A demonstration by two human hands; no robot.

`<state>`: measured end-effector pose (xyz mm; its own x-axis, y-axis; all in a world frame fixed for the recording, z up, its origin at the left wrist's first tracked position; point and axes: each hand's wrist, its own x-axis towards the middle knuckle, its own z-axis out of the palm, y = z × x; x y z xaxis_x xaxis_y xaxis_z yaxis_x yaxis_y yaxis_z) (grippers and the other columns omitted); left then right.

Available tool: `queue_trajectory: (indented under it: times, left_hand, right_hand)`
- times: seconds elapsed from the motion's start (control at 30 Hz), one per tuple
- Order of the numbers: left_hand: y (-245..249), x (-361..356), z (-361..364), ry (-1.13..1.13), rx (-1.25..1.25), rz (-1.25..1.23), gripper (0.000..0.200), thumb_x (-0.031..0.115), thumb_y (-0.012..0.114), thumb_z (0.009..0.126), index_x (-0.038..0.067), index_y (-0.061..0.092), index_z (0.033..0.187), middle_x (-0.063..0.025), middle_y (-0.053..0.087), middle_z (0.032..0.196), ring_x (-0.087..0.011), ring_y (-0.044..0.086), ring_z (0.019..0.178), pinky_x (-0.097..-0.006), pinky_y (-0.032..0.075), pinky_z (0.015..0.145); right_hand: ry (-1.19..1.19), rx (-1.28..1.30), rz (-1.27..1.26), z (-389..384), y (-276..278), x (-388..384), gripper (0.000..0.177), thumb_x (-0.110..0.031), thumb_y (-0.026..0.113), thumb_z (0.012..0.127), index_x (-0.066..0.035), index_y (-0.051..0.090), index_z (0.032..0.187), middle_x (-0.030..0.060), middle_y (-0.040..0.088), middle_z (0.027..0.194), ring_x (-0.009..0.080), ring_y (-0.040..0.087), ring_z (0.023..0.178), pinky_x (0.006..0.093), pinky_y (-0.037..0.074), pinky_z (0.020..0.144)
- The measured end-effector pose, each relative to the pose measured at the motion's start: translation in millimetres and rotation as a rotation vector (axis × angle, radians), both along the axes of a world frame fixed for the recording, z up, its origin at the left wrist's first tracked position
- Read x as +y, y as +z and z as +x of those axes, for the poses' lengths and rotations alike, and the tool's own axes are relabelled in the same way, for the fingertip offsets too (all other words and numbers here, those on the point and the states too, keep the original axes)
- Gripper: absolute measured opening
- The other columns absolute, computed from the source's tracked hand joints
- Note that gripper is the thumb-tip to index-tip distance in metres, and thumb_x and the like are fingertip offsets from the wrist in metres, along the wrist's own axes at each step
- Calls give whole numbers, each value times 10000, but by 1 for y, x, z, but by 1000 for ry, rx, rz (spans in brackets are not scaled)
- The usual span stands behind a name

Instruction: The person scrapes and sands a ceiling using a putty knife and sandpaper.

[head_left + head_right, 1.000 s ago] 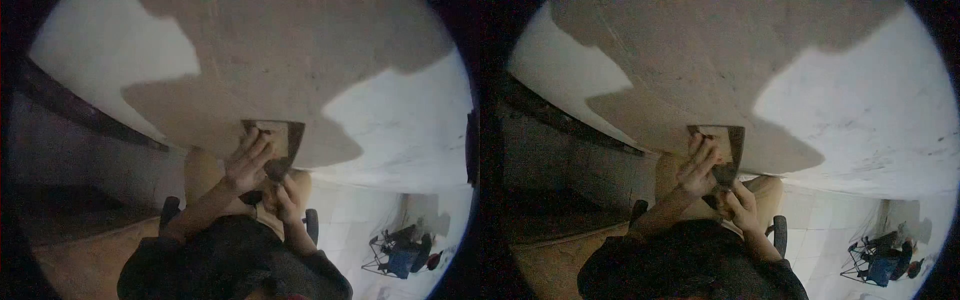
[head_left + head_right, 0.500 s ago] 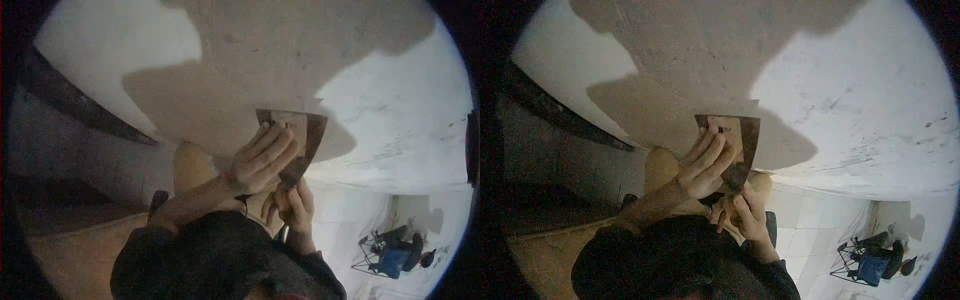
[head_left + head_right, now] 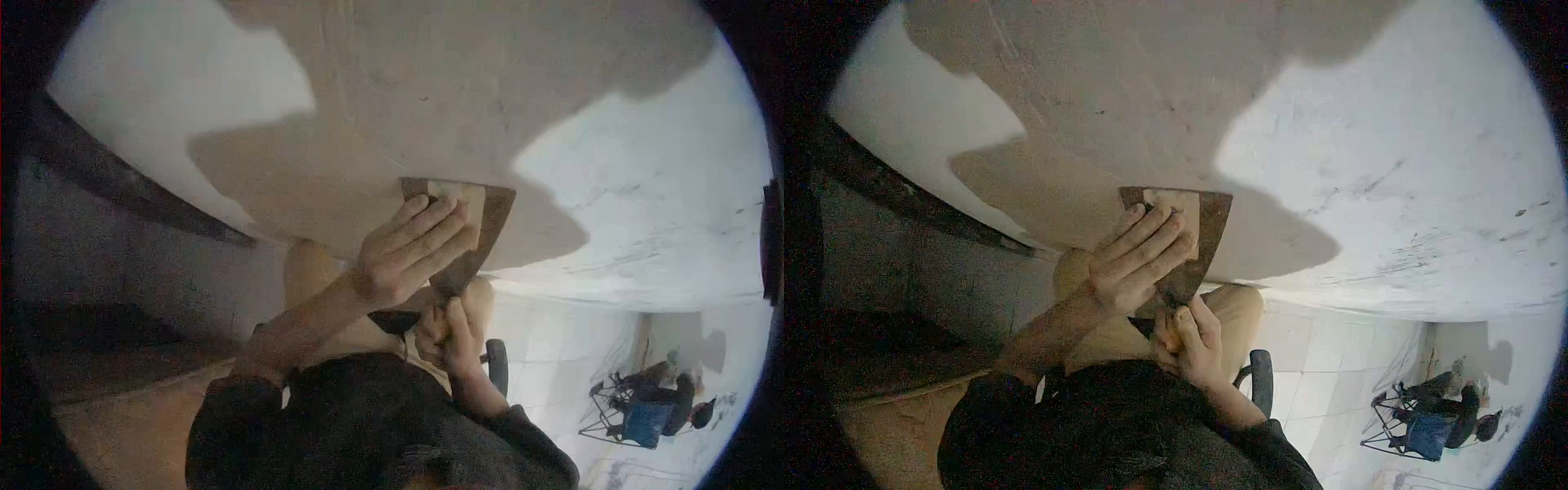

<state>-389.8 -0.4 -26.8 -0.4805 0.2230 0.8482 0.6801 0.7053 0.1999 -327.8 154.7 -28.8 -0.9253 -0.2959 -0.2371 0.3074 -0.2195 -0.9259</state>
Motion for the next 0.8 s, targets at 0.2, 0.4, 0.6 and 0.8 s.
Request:
queue_trajectory:
  times: [0.2,0.4,0.6,0.8]
  left_hand:
    - [-29,0,0,-18,54,-58,293,121,576,829,97,633,1116,-62,561,1250,-219,465,1232,-388,368,1063]
    - [-30,-10,-1,-57,56,-132,286,127,571,841,99,632,1118,-65,560,1253,-224,463,1235,-391,360,1066]
    - [4,-21,2,-59,61,-163,277,135,552,851,91,637,1111,-74,577,1231,-222,492,1209,-402,360,1062]
    - [-17,-20,7,-13,113,-126,314,103,656,755,92,661,1068,-65,610,1182,-233,517,1182,-414,377,1045]
  right_hand:
    - [4,519,292,1,-52,-8,403,-296,383,967,13,430,1222,65,545,849,129,508,739,281,427,633]
    - [-7,252,63,6,-62,-13,419,-305,371,962,33,460,1195,120,542,985,195,522,869,344,430,771]
    - [-112,302,263,9,-56,-31,401,-299,373,963,26,488,1169,130,527,1019,224,519,856,342,417,789]
    - [-5,194,-87,12,-50,-34,362,-312,430,951,-3,454,1137,62,517,832,162,502,746,294,429,641]
